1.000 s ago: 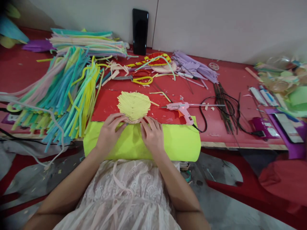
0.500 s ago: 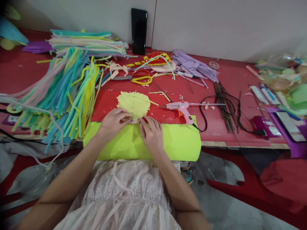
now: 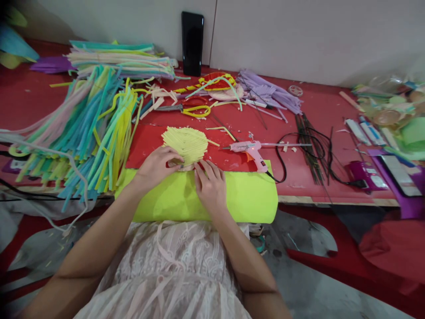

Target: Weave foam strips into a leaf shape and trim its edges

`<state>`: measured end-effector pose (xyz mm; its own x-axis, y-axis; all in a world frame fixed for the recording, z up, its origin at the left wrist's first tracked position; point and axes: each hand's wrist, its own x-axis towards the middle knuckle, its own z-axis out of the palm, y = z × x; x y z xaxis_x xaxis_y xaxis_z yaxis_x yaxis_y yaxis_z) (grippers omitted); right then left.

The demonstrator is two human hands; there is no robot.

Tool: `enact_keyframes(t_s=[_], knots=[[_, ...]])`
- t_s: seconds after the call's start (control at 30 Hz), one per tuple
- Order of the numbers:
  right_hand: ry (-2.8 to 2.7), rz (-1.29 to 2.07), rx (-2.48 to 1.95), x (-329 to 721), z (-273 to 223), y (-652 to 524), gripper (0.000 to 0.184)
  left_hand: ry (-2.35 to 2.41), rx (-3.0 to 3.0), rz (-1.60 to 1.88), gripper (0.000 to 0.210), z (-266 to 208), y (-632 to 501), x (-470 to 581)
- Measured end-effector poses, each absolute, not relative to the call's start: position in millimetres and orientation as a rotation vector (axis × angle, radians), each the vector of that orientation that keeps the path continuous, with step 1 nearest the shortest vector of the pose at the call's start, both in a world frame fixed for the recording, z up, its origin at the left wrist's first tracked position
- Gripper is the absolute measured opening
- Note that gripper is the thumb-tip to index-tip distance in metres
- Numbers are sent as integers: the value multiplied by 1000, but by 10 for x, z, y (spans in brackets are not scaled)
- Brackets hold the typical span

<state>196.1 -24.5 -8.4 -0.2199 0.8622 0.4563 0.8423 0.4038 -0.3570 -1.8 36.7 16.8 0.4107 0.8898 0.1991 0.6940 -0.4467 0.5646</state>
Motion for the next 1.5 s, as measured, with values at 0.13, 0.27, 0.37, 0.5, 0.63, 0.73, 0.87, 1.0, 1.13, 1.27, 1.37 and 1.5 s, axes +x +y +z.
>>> enact_keyframes(t_s=[0.13,0.27,0.37,0.5,0.63,0.73,0.87,1.0,1.13,1.27,1.37,1.5], knots=[[-2066,39,-1453,1966,-92,-252,35,1338,2284,662,9,177,383,-24],[-2041,30,-1468,1963,-114,-268,35,1319,2284,654,9,192,397,-28],[-1978,57,-1452,1971,-142,-258,33,1311,2286,635,9,213,409,-29],[-1888,86,-1391,2061,-118,-126,25,1288,2289,621,8,234,414,-40],[-2079,78,-1325,2235,1,109,21,1228,2350,608,12,225,413,-64],[-2258,122,-1194,2349,62,260,19,1211,2387,614,13,203,416,-78],[-2419,16,-1056,2426,74,382,20,1197,2398,613,13,187,426,-84],[-2548,-126,-932,2459,115,459,24,1199,2387,598,14,198,436,-81],[-2641,-307,-803,2482,186,515,26,1189,2389,586,14,202,448,-78],[-2665,-397,-733,2497,191,521,26,1188,2385,577,15,202,451,-80],[-2645,-408,-761,2499,156,505,25,1190,2379,570,15,210,448,-83],[-2626,-422,-762,2492,121,489,23,1188,2373,554,16,210,450,-91]])
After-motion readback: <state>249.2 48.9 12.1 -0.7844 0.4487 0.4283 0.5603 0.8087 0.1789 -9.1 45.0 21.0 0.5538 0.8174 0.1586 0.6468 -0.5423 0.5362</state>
